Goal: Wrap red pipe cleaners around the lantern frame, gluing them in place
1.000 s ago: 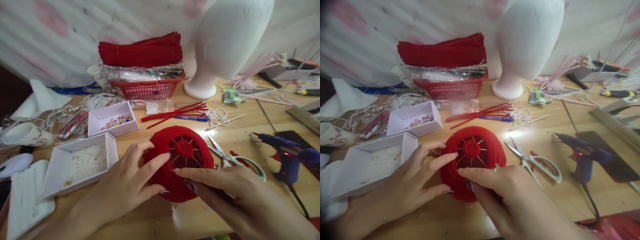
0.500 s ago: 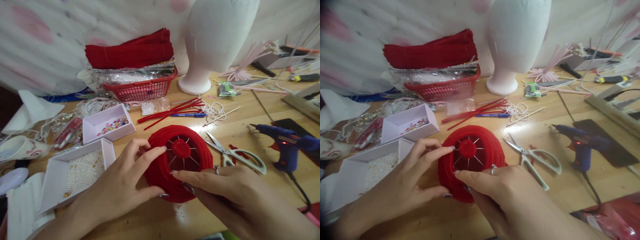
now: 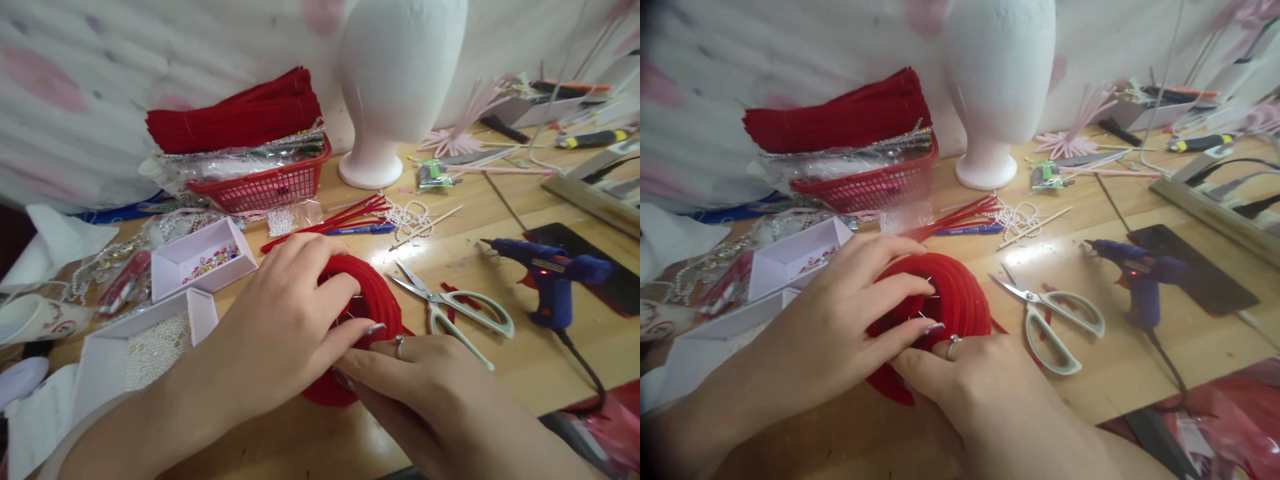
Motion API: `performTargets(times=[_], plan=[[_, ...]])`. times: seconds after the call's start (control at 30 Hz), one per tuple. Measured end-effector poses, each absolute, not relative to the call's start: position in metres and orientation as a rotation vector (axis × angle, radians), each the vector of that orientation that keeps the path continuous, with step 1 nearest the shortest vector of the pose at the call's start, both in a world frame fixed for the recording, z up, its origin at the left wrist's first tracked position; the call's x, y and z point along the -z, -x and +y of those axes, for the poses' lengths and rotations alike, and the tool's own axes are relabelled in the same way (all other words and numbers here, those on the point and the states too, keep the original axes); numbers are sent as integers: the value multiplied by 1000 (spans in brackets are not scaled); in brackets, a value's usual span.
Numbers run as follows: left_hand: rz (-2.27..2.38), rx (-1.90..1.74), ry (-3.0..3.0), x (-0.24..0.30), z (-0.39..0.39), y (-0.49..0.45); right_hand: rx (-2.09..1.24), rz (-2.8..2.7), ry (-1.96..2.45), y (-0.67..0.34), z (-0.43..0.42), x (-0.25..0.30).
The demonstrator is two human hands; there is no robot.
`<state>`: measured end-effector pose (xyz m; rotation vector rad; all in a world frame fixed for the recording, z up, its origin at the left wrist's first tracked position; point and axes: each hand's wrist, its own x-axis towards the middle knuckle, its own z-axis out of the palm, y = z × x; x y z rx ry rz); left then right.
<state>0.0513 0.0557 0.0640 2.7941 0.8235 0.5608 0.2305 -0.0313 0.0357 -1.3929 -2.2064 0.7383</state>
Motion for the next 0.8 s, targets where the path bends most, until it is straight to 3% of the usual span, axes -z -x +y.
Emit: performTargets(times=[0.23,0.6,0.8], plan=[[730,-491,-2943,-68,60,-70,-791,-2332,1358,-234,-27,-33],[752,-722,-1584,-82,56,-50,-800,-2269,1237,-240,-25,-37],[1095,-696,-1967,-89,53,-12,-738,-2205,1293,-234,-27,-37]])
